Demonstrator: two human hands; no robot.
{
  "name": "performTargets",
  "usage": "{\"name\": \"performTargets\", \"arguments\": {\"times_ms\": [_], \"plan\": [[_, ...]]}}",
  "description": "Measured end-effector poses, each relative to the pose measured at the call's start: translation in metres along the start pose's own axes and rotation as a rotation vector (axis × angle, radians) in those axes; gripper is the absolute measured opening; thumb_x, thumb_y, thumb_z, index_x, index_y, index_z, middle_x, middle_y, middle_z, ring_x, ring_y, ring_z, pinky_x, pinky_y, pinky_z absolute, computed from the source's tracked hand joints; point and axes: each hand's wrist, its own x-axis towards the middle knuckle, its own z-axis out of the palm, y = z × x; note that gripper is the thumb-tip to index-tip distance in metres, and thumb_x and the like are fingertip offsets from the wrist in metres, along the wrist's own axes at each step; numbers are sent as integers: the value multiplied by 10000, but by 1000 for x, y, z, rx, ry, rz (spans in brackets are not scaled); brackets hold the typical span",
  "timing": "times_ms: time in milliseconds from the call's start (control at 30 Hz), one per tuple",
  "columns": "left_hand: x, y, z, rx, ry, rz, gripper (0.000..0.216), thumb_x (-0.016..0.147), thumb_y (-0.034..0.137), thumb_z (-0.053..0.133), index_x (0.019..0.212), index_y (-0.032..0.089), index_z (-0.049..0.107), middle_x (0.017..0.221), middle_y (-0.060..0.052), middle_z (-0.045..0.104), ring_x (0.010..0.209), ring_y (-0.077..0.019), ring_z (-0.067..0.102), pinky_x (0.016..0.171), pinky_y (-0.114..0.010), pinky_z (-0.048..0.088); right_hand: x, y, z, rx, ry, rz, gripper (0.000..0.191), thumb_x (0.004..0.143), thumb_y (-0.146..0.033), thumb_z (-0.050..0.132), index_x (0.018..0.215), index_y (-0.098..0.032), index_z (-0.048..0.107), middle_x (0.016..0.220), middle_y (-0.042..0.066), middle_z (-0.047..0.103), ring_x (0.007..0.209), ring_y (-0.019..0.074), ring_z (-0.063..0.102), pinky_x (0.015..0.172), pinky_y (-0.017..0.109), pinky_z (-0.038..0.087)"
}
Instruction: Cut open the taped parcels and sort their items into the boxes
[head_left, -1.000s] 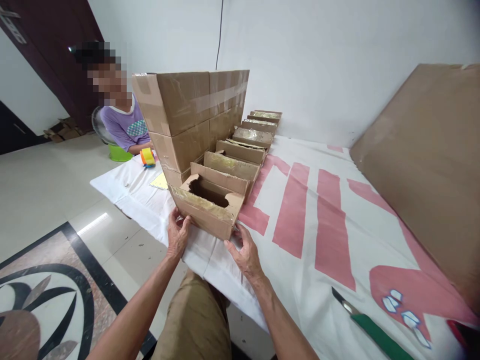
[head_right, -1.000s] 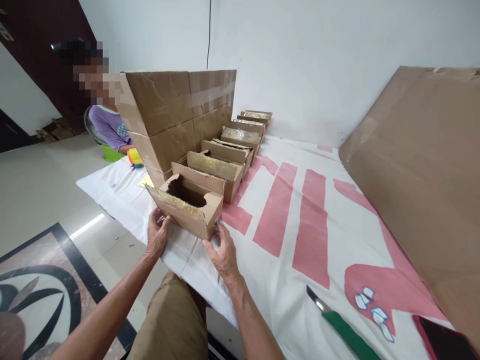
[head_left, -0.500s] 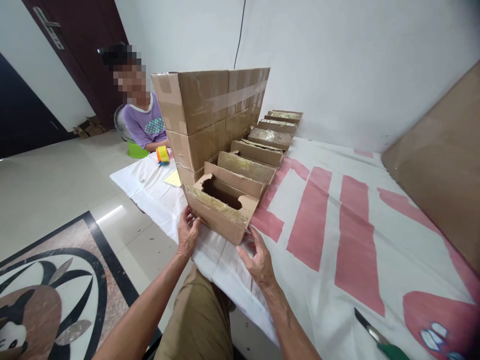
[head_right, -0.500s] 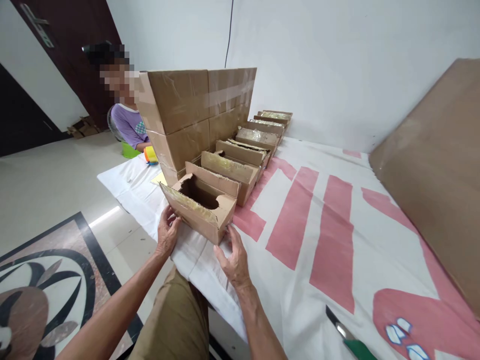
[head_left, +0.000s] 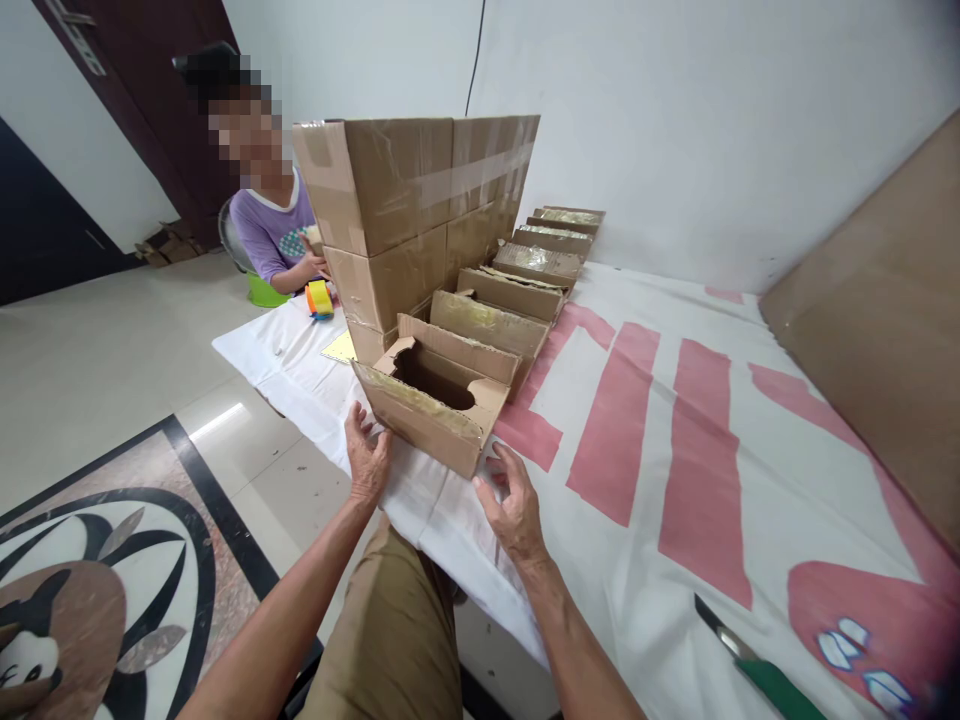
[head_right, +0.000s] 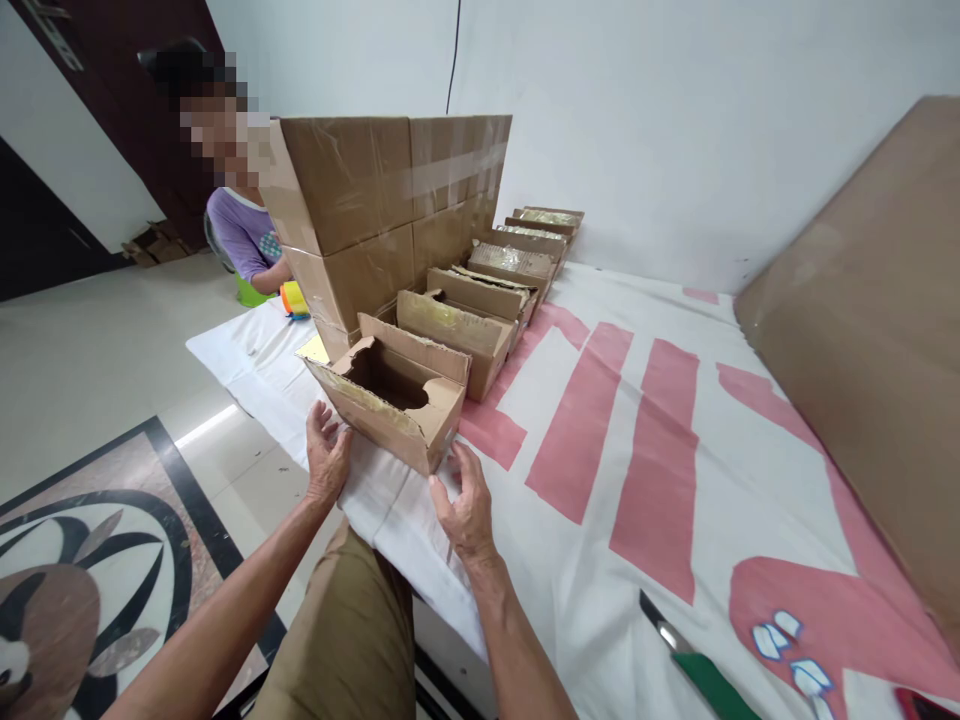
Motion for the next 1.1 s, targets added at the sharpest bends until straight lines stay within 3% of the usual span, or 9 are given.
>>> {"name": "performTargets", "arguments": {"times_ms": [200,1100], "plan": [[1,5,0,15,-51,12,687,771,203,646,1445,226,515,1403,-132,631,1334,-305,591,1116,-484,495,2,-6,-3,19,-36,-13,468,890,-322,618,1344,-209,624,1279,127,722,1110,280,712,917,433,614],[4,12,2,1,-48,44,668,704,168,591,1371,190,585,1308,-116,686,1204,-281,650,1013,-415,557,5,-7,-5,67,-72,3,469,887,-336,623,1336,-200,644,1292,136,716,1095,278,718,903,430,621]]}}
